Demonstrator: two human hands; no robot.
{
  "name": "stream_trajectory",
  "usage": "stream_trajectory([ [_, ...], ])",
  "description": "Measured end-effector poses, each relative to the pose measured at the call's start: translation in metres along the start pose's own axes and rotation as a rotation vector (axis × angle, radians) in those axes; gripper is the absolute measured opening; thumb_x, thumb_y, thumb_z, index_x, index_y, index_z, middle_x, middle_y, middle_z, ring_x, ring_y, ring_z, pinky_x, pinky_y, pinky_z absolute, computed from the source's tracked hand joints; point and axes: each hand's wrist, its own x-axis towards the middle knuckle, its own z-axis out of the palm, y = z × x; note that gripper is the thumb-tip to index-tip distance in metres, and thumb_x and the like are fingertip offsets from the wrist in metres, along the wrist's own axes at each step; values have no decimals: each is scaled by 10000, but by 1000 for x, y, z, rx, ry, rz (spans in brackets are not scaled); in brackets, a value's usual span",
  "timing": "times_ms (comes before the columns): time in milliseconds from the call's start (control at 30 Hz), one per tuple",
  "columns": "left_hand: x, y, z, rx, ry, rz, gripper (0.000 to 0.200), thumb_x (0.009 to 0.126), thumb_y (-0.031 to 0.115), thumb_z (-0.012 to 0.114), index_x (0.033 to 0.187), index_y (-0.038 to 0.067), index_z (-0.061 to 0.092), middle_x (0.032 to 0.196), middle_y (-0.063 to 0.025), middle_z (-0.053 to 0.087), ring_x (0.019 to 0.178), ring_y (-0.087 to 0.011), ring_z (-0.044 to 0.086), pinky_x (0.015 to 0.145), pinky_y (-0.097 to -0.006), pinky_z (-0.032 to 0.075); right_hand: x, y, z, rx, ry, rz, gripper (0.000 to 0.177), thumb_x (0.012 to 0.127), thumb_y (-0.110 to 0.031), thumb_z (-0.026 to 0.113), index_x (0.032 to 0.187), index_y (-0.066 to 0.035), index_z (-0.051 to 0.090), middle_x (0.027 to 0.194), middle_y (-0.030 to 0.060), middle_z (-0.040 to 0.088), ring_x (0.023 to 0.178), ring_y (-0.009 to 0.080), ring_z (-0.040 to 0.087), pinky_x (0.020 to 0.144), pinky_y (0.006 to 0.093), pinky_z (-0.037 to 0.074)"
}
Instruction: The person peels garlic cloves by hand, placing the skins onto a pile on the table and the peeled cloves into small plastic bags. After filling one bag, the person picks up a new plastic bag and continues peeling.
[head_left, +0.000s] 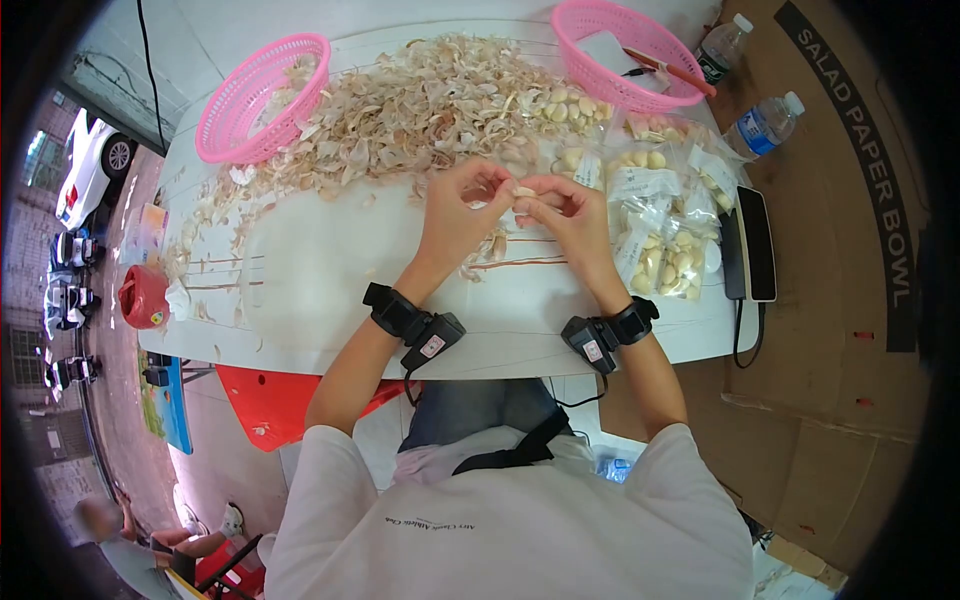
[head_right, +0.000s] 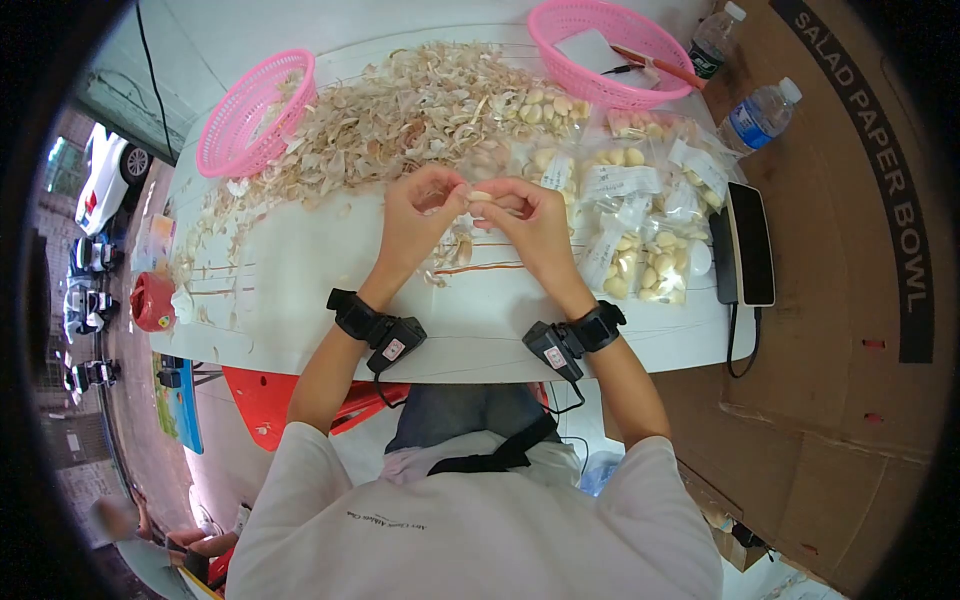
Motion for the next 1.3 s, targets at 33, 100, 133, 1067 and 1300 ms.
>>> stream_trajectory([
  [33,0,0,0,0,-1,1,83,832,43,638,893,-10,620,827,-23,639,752,-73,602,691,-226,498,1,1,0,-13,10,-4,225,810,-10,663,1029,35,634,829,85,685,732,106,655,646,204,516],
  [100,0,1,0,62,-7,31,81,838,38,631,900,-13,621,836,-27,634,762,-73,598,684,-221,493,1,1,-1,-26,21,-9,226,805,-16,670,1023,34,636,811,78,685,712,103,652,639,203,514],
  [133,0,0,0,62,-7,32,81,838,38,631,900,-13,621,836,-27,634,762,-73,598,684,-221,493,1,1,-1,-38,24,-11,222,799,-15,675,1013,34,640,803,77,683,701,99,649,634,203,514],
  [1067,1,-11,-15,625,-86,70,298,733,169,719,893,61,491,779,-58,497,670,-206,497,610,-336,425,2,1,-8,-497,34,-97,199,765,-13,701,958,-16,655,702,29,604,623,77,557,590,211,473],
  [1300,3,-12,-17,692,-80,203,254,725,133,710,848,64,499,788,-60,534,693,-223,544,626,-334,436,0,-1,-3,-551,-10,-145,189,806,-36,661,992,-3,650,766,99,644,643,146,603,622,252,497],
])
